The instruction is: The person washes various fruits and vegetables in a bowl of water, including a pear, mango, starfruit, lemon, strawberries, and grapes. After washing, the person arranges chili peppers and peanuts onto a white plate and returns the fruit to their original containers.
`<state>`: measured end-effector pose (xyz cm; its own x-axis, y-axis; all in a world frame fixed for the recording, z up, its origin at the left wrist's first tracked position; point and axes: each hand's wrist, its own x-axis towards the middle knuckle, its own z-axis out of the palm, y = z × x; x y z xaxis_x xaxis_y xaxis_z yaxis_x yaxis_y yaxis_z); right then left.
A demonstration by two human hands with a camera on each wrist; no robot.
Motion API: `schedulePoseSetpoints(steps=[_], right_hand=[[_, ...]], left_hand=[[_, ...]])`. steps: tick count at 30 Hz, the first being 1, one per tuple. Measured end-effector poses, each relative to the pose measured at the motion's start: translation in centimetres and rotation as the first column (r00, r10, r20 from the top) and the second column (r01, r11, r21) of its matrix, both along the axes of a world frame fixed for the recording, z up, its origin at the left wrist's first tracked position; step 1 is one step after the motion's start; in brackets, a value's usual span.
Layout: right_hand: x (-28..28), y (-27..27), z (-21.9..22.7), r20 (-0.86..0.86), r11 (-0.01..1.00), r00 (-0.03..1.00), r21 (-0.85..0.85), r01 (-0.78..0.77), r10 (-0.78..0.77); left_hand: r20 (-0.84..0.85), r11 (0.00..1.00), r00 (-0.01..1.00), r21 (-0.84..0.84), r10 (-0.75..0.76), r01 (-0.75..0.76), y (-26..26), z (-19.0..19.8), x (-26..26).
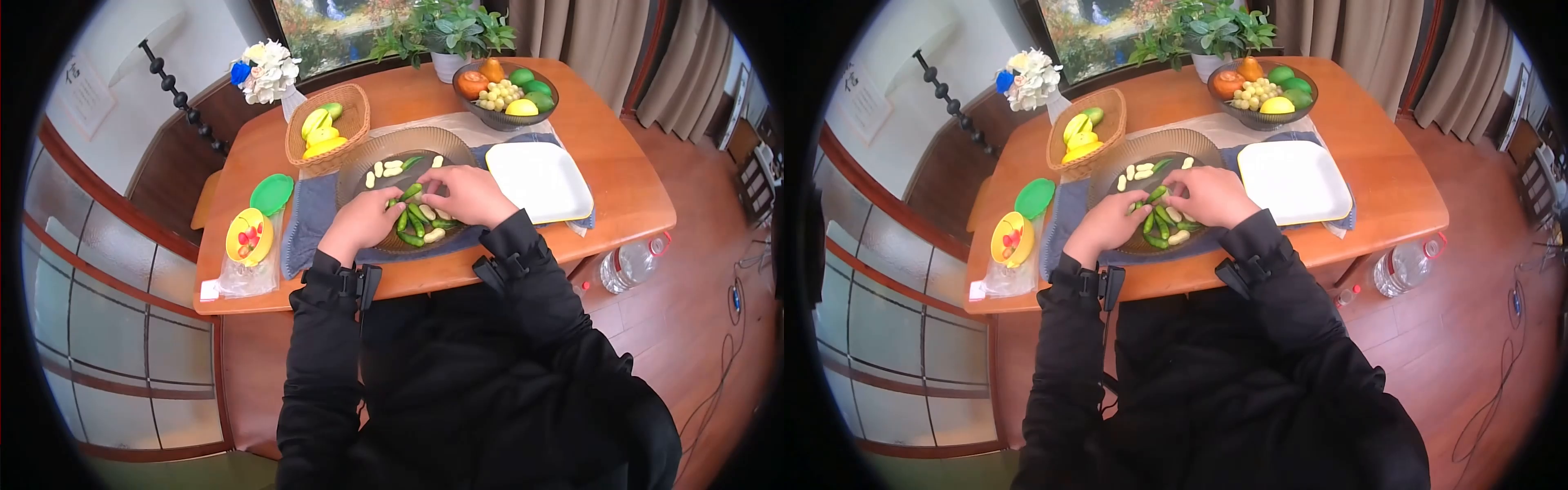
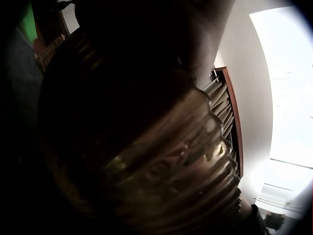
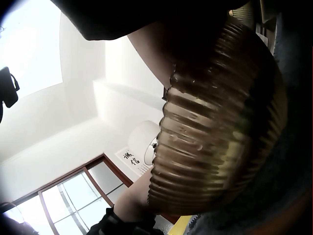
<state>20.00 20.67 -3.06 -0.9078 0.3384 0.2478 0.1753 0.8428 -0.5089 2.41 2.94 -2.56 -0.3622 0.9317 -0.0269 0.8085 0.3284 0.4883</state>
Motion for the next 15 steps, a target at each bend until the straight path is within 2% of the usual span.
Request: schedulePoseSetpoints(steps=[3, 5, 7, 9, 11, 12, 15], right_hand=[[0.3, -0.3, 0.4, -0.067, 0.999, 0.997, 0.005, -0.042, 0.042], [0.2, -0.1, 0.4, -0.043, 0.997, 0.996, -0.011, -0.075, 0.075], [0.1, 0.1, 0.1, -0.026, 0.996, 0.996, -0.001, -0.086, 0.086], [-0.1, 0.1, 0.3, 0.016, 0.996, 0.996, 0.003, -0.091, 0.091], [-0.1, -0.1, 0.6, 0.055, 0.999, 0.998, -0.029, -0.027, 0.029], [-0.1, -0.1, 0.4, 0.01, 0.998, 0.999, -0.058, -0.036, 0.037], [0.0, -0.3, 1.3, 0.09, 0.997, 0.996, -0.072, -0.014, 0.02]], left_hand=[[-0.024, 1.0, 1.0, 0.021, -0.007, 0.007, 0.0, -0.6, -0.1], [-0.024, 0.999, 1.0, 0.036, 0.001, 0.0, 0.0, -1.0, -0.1], [-0.077, 0.995, 0.996, 0.082, -0.055, 0.061, -0.2, -1.0, 0.1], [-0.011, 0.998, 0.999, 0.046, -0.032, 0.033, -0.3, 0.0, 0.5], [0.042, 1.0, 0.999, 0.009, -0.029, 0.028, -0.4, 0.4, 0.7], [0.037, 1.0, 0.999, 0.018, -0.026, 0.025, -0.4, 0.4, 0.8], [0.026, 0.998, 0.998, 0.039, -0.052, 0.051, -0.4, 0.3, 0.5]])
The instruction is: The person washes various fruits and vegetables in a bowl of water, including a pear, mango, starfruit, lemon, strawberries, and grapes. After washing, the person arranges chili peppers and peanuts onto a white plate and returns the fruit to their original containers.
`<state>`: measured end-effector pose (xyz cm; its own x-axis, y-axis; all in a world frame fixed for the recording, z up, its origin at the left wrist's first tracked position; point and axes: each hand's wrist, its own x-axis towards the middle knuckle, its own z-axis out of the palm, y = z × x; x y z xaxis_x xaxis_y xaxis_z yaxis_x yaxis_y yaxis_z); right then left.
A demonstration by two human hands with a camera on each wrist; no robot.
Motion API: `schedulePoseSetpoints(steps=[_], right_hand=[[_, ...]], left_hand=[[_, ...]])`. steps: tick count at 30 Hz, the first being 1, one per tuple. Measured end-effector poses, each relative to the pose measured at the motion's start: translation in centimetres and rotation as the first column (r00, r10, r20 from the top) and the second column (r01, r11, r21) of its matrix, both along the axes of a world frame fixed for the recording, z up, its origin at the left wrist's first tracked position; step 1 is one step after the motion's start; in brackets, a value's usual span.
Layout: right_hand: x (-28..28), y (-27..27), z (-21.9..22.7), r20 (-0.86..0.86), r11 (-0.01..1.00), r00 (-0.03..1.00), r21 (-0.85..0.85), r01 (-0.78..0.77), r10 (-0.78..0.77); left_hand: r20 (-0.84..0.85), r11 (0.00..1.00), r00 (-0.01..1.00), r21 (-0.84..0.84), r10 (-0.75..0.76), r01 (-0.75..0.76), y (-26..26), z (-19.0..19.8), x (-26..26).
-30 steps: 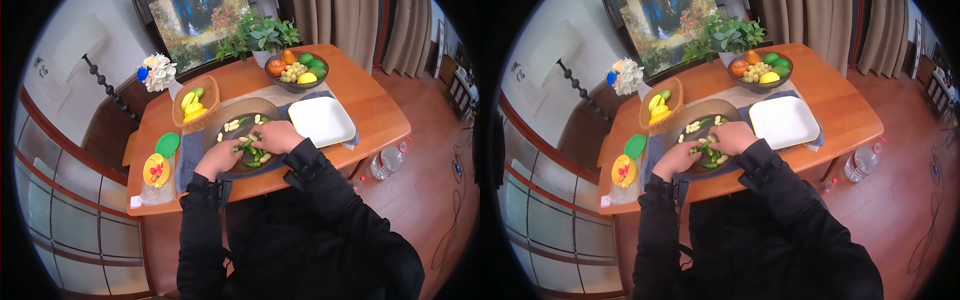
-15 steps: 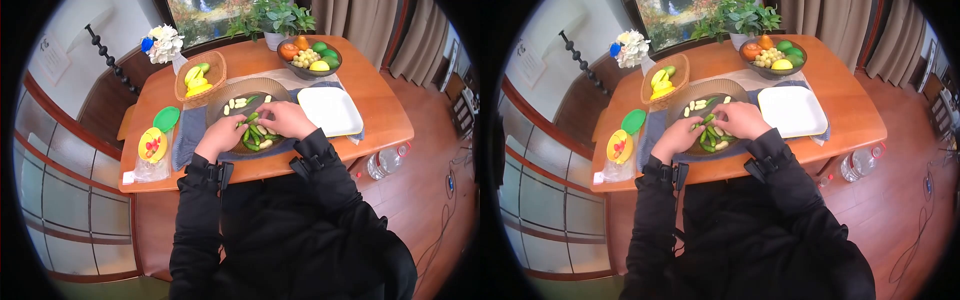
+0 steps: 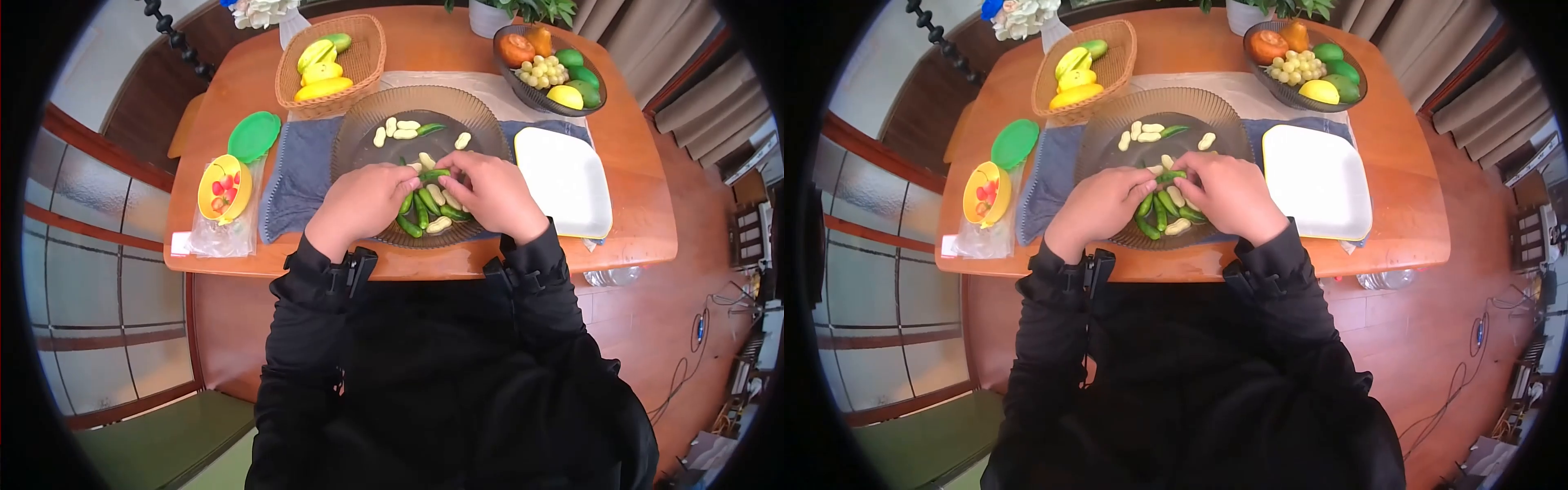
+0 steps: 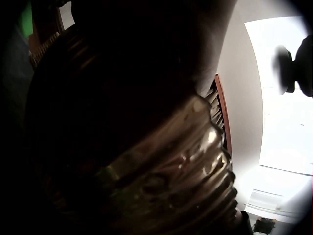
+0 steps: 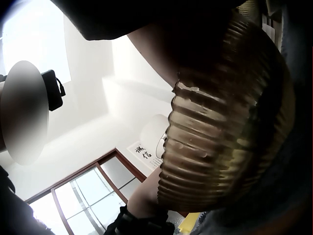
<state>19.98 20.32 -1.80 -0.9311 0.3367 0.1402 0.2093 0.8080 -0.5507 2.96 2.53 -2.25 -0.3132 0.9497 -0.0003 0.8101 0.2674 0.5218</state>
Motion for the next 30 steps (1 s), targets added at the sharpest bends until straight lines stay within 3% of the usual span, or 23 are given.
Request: schedulePoseSetpoints(steps=[4, 8, 11, 18, 28, 30], right_hand=[[0.1, -0.1, -0.1, -0.017, 1.0, 1.0, -0.006, -0.013, 0.013], [0.1, -0.1, -0.3, -0.004, 0.999, 1.0, -0.041, -0.009, 0.009], [0.0, -0.2, 0.0, -0.029, 0.999, 0.999, -0.017, -0.034, 0.033], [-0.2, -0.3, 0.1, -0.07, 1.0, 0.997, 0.007, -0.023, 0.023], [-0.5, -0.4, 1.0, -0.056, 1.0, 0.998, 0.012, -0.016, 0.017], [-0.5, -0.3, 1.2, -0.01, 0.996, 0.999, -0.067, -0.054, 0.053]], left_hand=[[-0.041, 0.993, 0.999, 0.111, -0.033, 0.037, -0.2, -0.5, 0.0], [0.032, 0.998, 0.998, -0.025, -0.059, 0.06, -0.2, 0.6, 0.0], [0.023, 0.998, 0.999, 0.046, -0.037, 0.036, -0.4, 1.1, 0.1], [0.116, 0.998, 0.992, -0.019, -0.049, 0.052, -0.1, 1.9, 0.2], [0.056, 1.0, 0.998, -0.001, -0.017, 0.017, -0.5, 1.3, -0.1], [0.049, 1.0, 0.999, -0.002, -0.019, 0.02, -0.6, 1.2, 0.0]])
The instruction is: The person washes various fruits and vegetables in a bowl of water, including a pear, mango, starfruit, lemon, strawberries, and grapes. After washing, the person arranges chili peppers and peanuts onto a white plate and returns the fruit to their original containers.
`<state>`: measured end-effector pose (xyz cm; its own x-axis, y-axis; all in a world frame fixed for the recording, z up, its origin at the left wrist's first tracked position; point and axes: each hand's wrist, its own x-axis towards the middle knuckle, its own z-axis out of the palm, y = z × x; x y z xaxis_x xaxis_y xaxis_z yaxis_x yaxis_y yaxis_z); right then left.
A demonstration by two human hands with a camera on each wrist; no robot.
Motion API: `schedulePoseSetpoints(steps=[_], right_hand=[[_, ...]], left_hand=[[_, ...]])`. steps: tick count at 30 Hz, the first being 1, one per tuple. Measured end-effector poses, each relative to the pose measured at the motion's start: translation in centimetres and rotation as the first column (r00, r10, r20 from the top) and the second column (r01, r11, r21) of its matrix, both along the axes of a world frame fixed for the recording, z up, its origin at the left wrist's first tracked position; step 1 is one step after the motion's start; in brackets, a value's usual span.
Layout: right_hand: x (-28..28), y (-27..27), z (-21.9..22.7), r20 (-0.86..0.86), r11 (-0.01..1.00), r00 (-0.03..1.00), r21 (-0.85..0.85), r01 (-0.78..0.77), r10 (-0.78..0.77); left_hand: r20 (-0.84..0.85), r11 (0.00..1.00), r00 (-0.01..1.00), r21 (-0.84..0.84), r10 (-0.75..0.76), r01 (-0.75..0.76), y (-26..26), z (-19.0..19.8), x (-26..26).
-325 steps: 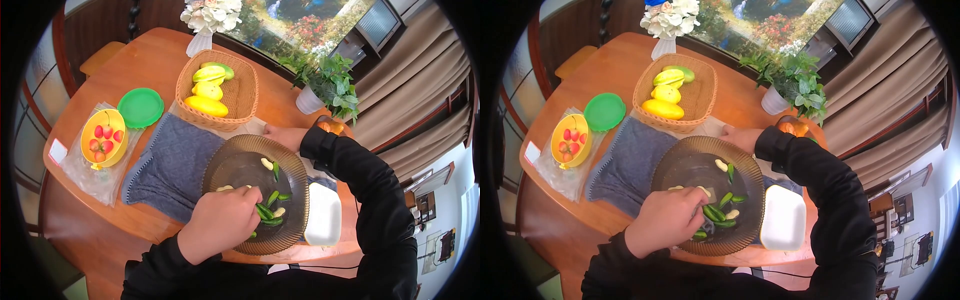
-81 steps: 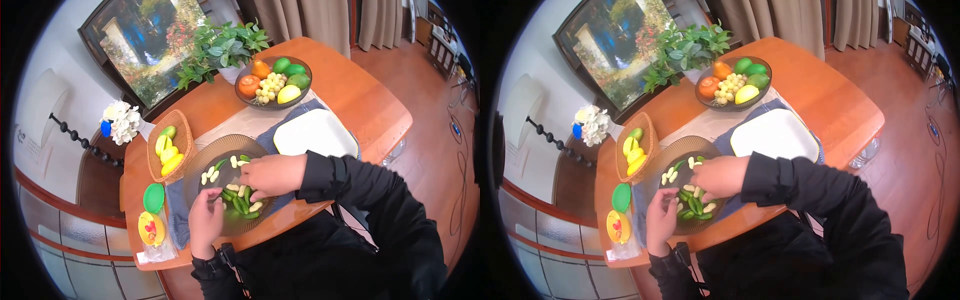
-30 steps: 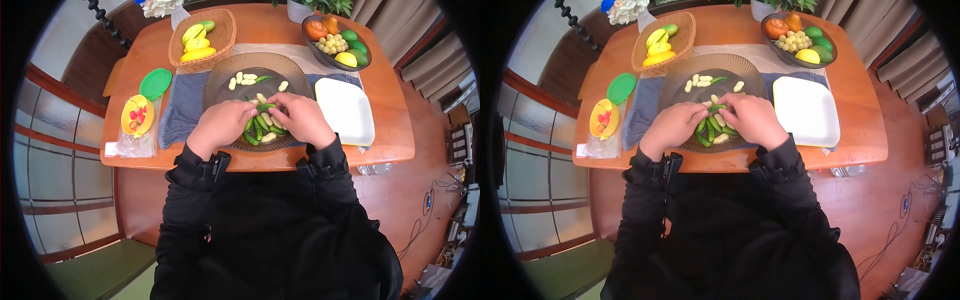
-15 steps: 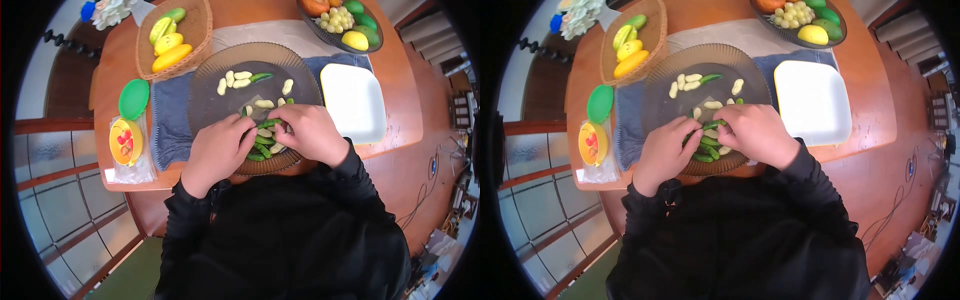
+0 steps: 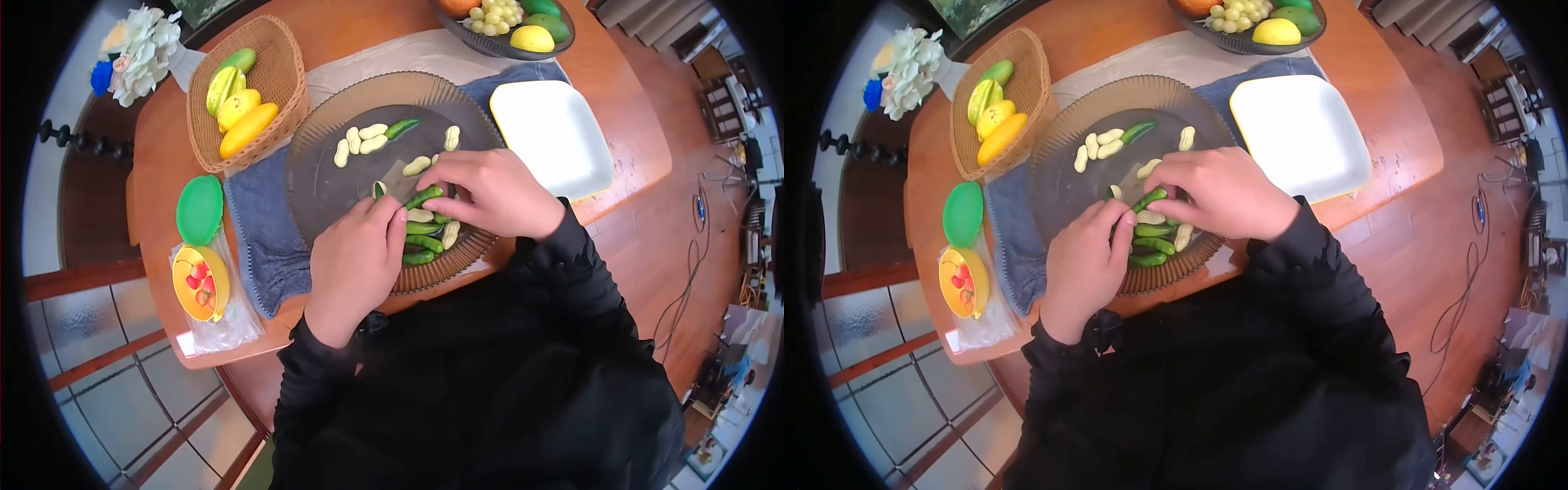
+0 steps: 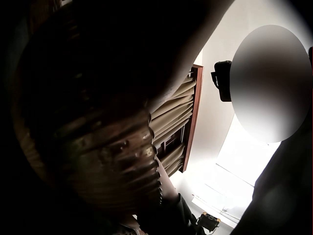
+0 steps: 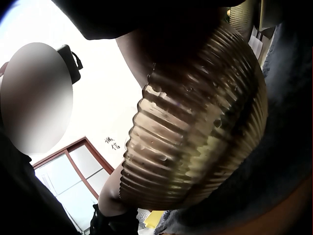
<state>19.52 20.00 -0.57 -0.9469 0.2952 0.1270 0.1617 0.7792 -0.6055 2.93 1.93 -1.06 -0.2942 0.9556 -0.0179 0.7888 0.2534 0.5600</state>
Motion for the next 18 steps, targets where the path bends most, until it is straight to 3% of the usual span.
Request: schedulePoseSetpoints(steps=[8, 18], right_hand=[[0.0, -0.2, -1.8, -0.171, 0.998, 0.984, 0.041, 0.053, -0.046], [-0.3, 0.1, -2.1, -0.127, 0.999, 0.991, 0.003, 0.037, -0.036]], left_hand=[[-0.03, 0.999, 1.0, 0.052, 0.004, -0.003, 0.2, 0.2, 0.0], [0.127, 0.992, 0.989, 0.088, 0.081, -0.093, 0.1, -0.1, 0.0]])
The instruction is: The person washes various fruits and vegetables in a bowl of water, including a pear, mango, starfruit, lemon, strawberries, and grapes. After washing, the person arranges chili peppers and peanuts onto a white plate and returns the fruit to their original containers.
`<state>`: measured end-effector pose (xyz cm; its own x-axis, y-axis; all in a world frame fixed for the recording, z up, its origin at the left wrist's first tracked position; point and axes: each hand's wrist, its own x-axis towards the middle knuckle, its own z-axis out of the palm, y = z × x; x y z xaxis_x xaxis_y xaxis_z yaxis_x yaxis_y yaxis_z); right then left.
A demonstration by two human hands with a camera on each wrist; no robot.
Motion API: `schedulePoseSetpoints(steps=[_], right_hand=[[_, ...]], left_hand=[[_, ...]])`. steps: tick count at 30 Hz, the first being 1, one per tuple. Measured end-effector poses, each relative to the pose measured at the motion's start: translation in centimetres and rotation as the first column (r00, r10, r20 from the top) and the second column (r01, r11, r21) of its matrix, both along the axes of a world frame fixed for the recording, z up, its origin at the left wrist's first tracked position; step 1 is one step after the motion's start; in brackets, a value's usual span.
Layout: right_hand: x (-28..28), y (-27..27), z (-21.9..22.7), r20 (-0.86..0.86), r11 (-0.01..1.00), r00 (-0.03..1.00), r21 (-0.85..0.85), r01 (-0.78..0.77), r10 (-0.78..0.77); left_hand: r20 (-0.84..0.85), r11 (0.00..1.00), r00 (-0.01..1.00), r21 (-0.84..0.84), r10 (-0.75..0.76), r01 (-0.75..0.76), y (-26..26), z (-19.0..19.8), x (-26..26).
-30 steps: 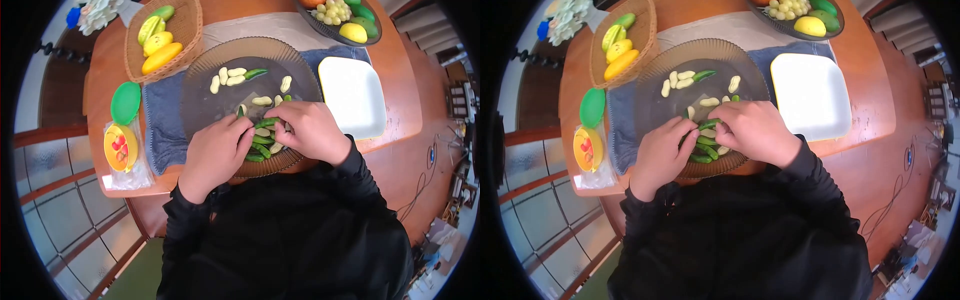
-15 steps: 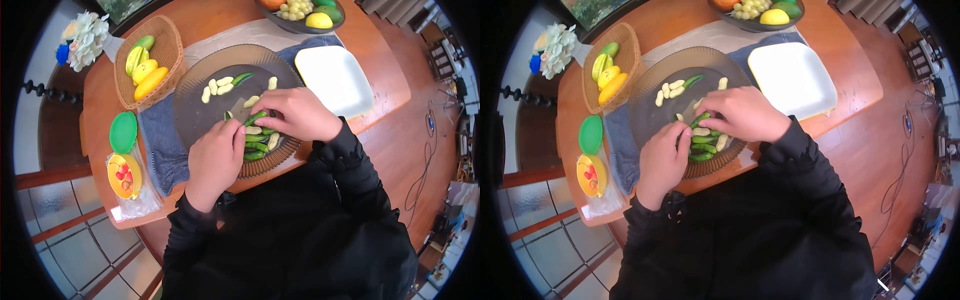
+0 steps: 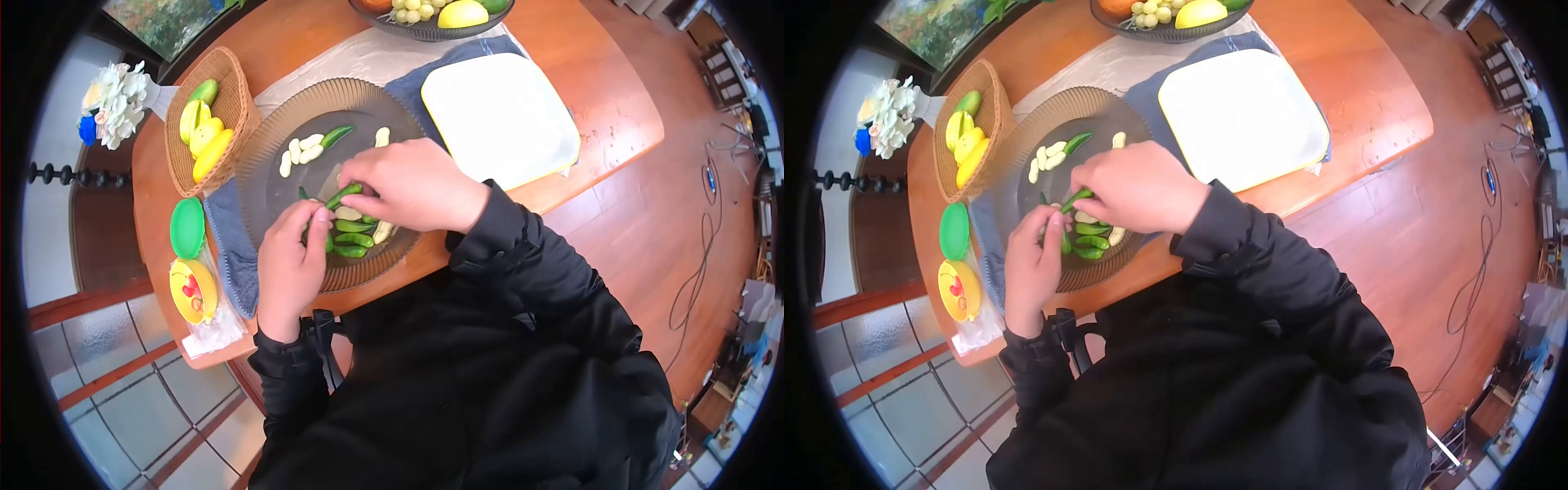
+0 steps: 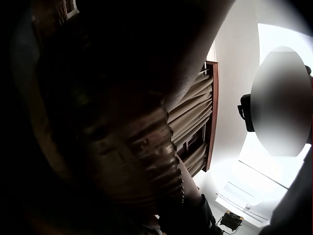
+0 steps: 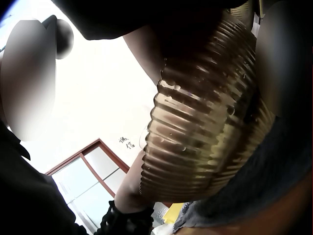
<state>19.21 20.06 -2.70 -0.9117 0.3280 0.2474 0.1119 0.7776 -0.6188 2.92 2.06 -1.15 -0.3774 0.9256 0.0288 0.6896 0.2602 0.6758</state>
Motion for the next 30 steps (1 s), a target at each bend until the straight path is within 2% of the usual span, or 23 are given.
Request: schedulePoseSetpoints(steps=[4, 6, 11, 16, 17, 19, 22, 24, 30], right_hand=[[0.2, 0.0, 0.4, 0.047, 0.999, 0.999, 0.048, -0.022, 0.019], [0.0, 0.1, 0.0, 0.004, 0.999, 0.999, 0.028, -0.034, 0.034], [0.1, 0.1, 0.0, 0.03, 0.996, 0.997, 0.049, -0.073, 0.071], [0.0, 0.2, 0.0, 0.128, 0.989, 0.987, 0.099, -0.108, 0.095], [0.1, 0.3, 0.1, 0.136, 0.985, 0.983, 0.097, -0.141, 0.127], [0.1, 0.3, 0.7, 0.169, 0.988, 0.98, 0.092, -0.124, 0.107], [0.0, 0.4, 0.8, 0.168, 0.986, 0.978, 0.083, -0.143, 0.127], [-0.2, 0.5, 0.8, 0.198, 0.983, 0.97, 0.085, -0.161, 0.141], [-0.3, 0.2, 0.7, 0.255, 0.975, 0.962, 0.167, -0.145, 0.099]], left_hand=[[-0.004, 0.997, 0.999, 0.073, 0.039, -0.039, 0.0, -0.2, -0.1], [-0.004, 0.994, 0.995, 0.041, 0.102, -0.102, -0.2, 0.2, 0.2], [-0.007, 0.983, 0.984, 0.05, 0.177, -0.176, 0.2, 0.6, 0.9], [-0.069, 0.99, 0.987, 0.02, 0.143, -0.142, 0.4, 1.3, 1.0], [-0.061, 0.984, 0.983, 0.018, 0.176, -0.175, 0.4, 1.2, 1.2], [-0.084, 0.992, 0.989, 0.017, 0.125, -0.124, 0.5, 1.3, 0.9], [-0.033, 0.987, 0.986, 0.026, 0.161, -0.161, 0.2, 1.0, 0.9], [-0.057, 0.986, 0.985, 0.03, 0.163, -0.162, 0.2, 0.8, 0.8], [-0.195, 0.988, 0.977, -0.104, 0.088, -0.11, 0.2, 0.4, 0.8]])
